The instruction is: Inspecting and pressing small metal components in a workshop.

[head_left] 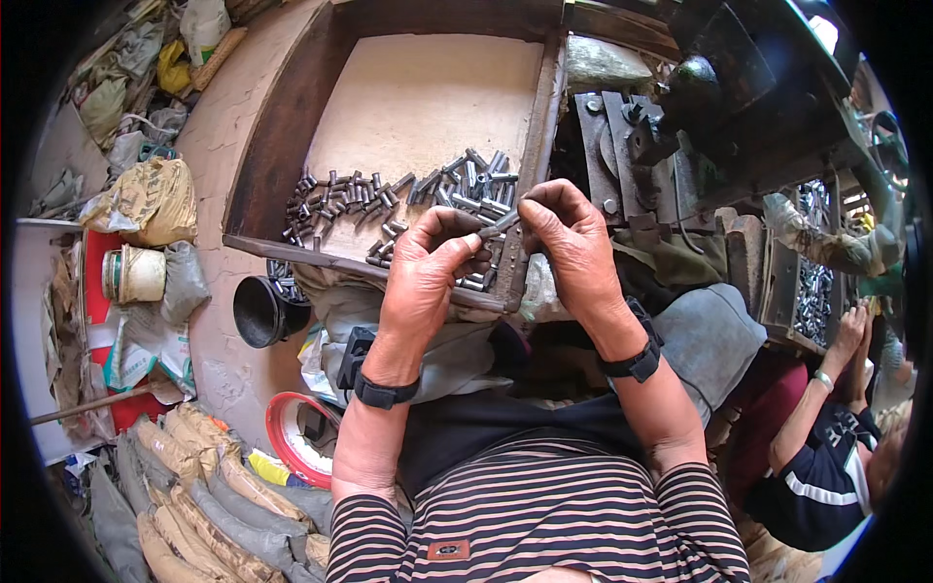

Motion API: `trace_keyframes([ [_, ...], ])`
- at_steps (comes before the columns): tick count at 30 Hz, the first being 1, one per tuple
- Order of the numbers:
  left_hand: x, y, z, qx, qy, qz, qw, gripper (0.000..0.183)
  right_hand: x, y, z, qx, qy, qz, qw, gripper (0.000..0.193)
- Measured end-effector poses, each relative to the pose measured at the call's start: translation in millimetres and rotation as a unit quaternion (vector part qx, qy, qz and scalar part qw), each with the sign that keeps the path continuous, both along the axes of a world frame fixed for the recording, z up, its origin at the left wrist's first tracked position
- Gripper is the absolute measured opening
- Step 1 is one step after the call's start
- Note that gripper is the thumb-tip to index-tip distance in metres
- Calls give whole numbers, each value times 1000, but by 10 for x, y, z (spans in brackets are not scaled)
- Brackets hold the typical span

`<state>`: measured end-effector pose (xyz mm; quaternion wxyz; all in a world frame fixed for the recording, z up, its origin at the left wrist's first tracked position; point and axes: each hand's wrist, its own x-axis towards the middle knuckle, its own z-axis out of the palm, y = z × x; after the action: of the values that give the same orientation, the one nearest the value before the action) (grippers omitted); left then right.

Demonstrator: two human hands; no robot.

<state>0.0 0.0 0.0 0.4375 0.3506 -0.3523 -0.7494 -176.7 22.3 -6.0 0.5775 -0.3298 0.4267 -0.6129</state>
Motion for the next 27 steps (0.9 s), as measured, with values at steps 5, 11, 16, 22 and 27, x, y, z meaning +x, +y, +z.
trace_keyframes([
  [5, -18, 15, -45, -2, -5, 25, 1000, 12, -66, 52, -39, 36, -50, 43, 997, 9],
  [11, -46, 17, -35, -57, -60, 39, 996, 11, -96, 81, -65, 30, -47, 56, 997, 9],
  [16, -34, 58, 33, -102, -113, 33, 988, 12, -82, 114, -106, 33, -34, 47, 998, 9],
  [22, -36, 66, 40, -108, -130, 24, 985, 11, -141, 145, -131, 16, 29, 58, 998, 11],
  [27, -30, 55, 34, -155, -195, 13, 969, 10, -189, 162, -86, 61, -53, 85, 993, 13],
])
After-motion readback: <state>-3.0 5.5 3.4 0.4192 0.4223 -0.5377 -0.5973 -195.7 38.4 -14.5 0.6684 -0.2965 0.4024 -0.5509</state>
